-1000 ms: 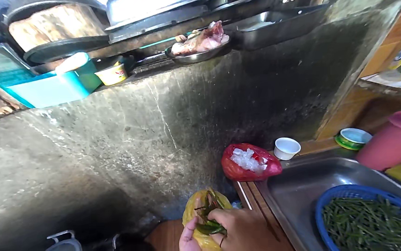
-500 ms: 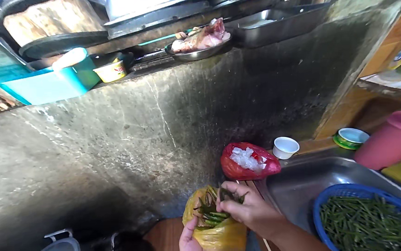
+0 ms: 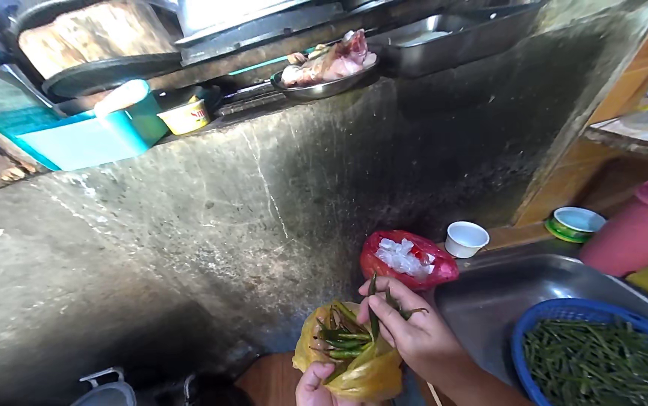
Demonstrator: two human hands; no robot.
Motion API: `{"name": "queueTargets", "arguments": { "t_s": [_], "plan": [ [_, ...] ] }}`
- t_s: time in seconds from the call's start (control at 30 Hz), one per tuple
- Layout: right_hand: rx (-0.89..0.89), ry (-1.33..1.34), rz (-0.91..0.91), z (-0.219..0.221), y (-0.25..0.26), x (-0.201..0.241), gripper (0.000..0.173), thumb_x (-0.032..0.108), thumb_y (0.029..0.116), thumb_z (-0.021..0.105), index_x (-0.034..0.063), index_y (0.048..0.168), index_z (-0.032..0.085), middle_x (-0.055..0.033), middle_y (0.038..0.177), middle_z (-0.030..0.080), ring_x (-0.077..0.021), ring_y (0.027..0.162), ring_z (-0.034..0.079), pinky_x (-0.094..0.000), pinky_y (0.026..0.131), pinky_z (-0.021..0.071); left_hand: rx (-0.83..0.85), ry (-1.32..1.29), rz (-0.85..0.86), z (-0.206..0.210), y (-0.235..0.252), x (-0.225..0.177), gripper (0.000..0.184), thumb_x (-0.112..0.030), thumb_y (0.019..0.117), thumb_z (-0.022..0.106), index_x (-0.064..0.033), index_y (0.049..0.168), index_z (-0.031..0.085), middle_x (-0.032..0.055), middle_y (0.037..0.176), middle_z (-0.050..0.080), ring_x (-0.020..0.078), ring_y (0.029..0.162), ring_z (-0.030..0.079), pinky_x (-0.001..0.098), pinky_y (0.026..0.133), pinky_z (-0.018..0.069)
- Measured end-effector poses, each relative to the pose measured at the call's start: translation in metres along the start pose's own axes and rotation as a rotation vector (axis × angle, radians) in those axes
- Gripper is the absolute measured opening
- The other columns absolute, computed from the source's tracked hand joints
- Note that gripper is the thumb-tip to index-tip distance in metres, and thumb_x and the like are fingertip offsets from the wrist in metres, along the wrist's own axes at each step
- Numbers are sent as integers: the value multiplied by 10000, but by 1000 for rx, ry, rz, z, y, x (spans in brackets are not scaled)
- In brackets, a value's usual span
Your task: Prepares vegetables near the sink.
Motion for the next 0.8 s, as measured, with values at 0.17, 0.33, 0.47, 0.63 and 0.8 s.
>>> {"name": "queueTargets", "arguments": {
  "t_s": [0.17, 0.33, 0.47, 0.63, 0.8],
  "plan": [
    [148, -242, 95, 6, -14, -9, 225, 220, 1057, 499, 42, 1161, 589, 17, 778, 660, -60, 671, 650, -256, 650, 572, 6, 53, 50, 6, -3, -3, 199, -40, 818, 567, -52, 935, 727, 146, 936, 771, 228, 901, 760, 413, 835, 619],
    [-14, -94, -164, 19, -12, -7, 245, 283, 1082, 516, 51, 1050, 588, 39, 735, 608, -3, 600, 587, -180, 561, 535, -20, 251, 92, 1, -9, 5, 259, 90, 766, 558, -21, 959, 689, 121, 910, 764, 185, 869, 754, 369, 820, 620],
    [-142, -48, -128, 12, -5, 0, 213, 319, 1027, 623, 112, 987, 593, 62, 744, 610, -15, 580, 581, -198, 540, 534, -72, 183, 77, 3, -8, 3, 265, 89, 763, 538, -14, 967, 673, 144, 925, 762, 219, 875, 756, 404, 816, 623],
    [297, -356, 135, -7, -2, 14, 252, 285, 1022, 598, 70, 1076, 716, -40, 913, 707, -116, 785, 668, -323, 728, 567, -29, 78, 51, 7, -7, 0, 345, -132, 1021, 382, -48, 1059, 715, 137, 1006, 770, 225, 970, 751, 416, 899, 607],
    [576, -811, 286, 8, -8, 24, 265, 255, 1005, 631, 76, 1170, 738, -165, 1059, 752, -363, 1030, 715, -600, 882, 542, -2, -5, 34, 11, -3, 1, 393, -265, 1097, 320, -66, 1177, 650, 131, 1057, 758, 232, 999, 745, 416, 894, 610]
  ]
}}
Point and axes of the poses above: each hand's wrist, its own y-axis towards the middle knuckle, its own z-axis out of the palm, x = y × z, the point moved 1 cm from there along y, towards the middle knuckle
